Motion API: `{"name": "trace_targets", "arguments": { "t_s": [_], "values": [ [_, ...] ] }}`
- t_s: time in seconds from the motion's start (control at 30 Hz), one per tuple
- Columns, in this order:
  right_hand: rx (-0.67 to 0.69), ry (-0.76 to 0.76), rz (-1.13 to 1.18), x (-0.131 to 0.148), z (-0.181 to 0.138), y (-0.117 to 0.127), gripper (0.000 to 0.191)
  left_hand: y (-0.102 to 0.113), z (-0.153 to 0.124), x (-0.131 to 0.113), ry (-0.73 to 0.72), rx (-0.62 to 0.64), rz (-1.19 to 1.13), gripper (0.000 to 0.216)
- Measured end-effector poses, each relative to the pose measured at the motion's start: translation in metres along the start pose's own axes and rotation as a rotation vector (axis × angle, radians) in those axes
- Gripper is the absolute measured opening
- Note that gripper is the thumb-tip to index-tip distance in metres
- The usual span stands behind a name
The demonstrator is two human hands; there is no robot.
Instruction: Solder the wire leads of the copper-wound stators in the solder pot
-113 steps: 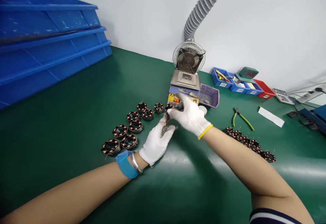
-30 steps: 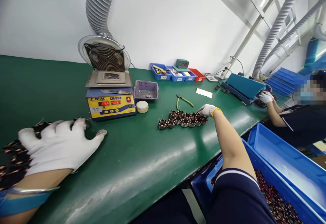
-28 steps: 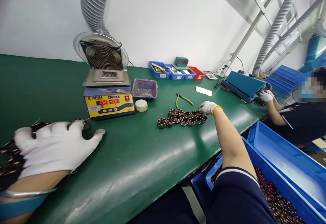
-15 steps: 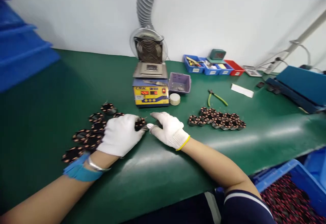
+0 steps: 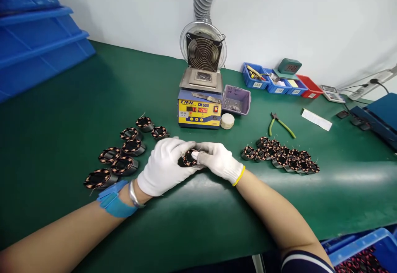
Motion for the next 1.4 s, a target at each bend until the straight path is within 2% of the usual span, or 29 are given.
{"name": "trace_targets", "arguments": {
  "t_s": [0.03, 0.1, 0.17, 0.27, 0.4, 0.5, 0.6, 0.7, 0.77, 0.83, 0.93, 1.0, 1.1, 1.2, 1.3, 1.4],
  "values": [
    [-0.039, 0.007, 0.088, 0.000, 0.000, -0.003, 0.041, 0.000, -0.001, 0.000, 0.056, 0.009, -0.068, 0.063],
    [-0.202, -0.002, 0.201, -0.005, -0.001, -0.005, 0.045, -0.005, -0.004, 0.002, 0.154, 0.067, -0.211, 0.080],
    [-0.318, -0.011, 0.204, -0.009, -0.003, -0.006, 0.047, -0.011, -0.006, 0.004, 0.190, 0.105, -0.313, 0.073],
    [-0.402, 0.062, -0.040, -0.006, -0.007, -0.004, 0.046, -0.017, -0.007, 0.009, 0.187, 0.079, -0.411, 0.052],
    [-0.520, 0.123, -0.411, 0.003, -0.013, 0.003, 0.047, -0.022, -0.008, 0.011, 0.228, 0.063, -0.559, 0.059],
    [-0.567, 0.151, -0.433, 0.004, -0.016, 0.005, 0.047, -0.023, -0.007, 0.014, 0.344, 0.098, -0.630, 0.059],
    [-0.590, 0.193, -0.375, 0.002, -0.017, 0.006, 0.048, -0.023, -0.006, 0.018, 0.462, 0.160, -0.736, 0.031],
    [-0.583, 0.189, -0.302, -0.003, -0.016, 0.009, 0.048, -0.026, -0.007, 0.016, 0.534, 0.342, -0.894, 0.008],
    [-0.567, 0.200, -0.252, -0.004, -0.015, 0.012, 0.048, -0.024, -0.008, 0.014, 0.579, 0.451, -1.012, 0.008],
    [-0.550, 0.212, -0.191, -0.004, -0.013, 0.014, 0.048, -0.017, -0.007, 0.013, 0.600, 0.487, -1.114, 0.009],
    [-0.545, 0.197, -0.074, -0.004, -0.011, 0.016, 0.049, -0.004, -0.004, 0.012, 0.560, 0.469, -1.232, 0.012],
    [-0.545, 0.175, 0.003, -0.004, -0.010, 0.017, 0.050, 0.002, -0.003, 0.017, 0.540, 0.342, -1.214, 0.022],
    [-0.546, 0.159, 0.034, -0.004, -0.011, 0.015, 0.051, 0.002, -0.004, 0.023, 0.517, 0.128, -1.070, 0.037],
    [-0.540, 0.185, -0.012, -0.004, -0.012, 0.011, 0.050, -0.006, -0.005, 0.016, 0.522, 0.138, -0.911, 0.039],
    [-0.530, 0.198, -0.038, -0.003, -0.011, 0.009, 0.048, -0.002, -0.005, 0.008, 0.527, 0.135, -0.778, 0.033],
    [-0.564, 0.196, -0.022, -0.001, -0.011, 0.011, 0.046, 0.007, -0.008, 0.003, 0.482, 0.163, -0.817, 0.026]
  ]
}}
Point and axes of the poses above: each hand's wrist, its own z-axis towards the middle knuckle, its own y-axis out of the back of the hand, x = y × z, the point moved 5 cm from there along z, towards the middle knuckle, and after that the axes turned 1 degree about -y, right-handed, at the moved point
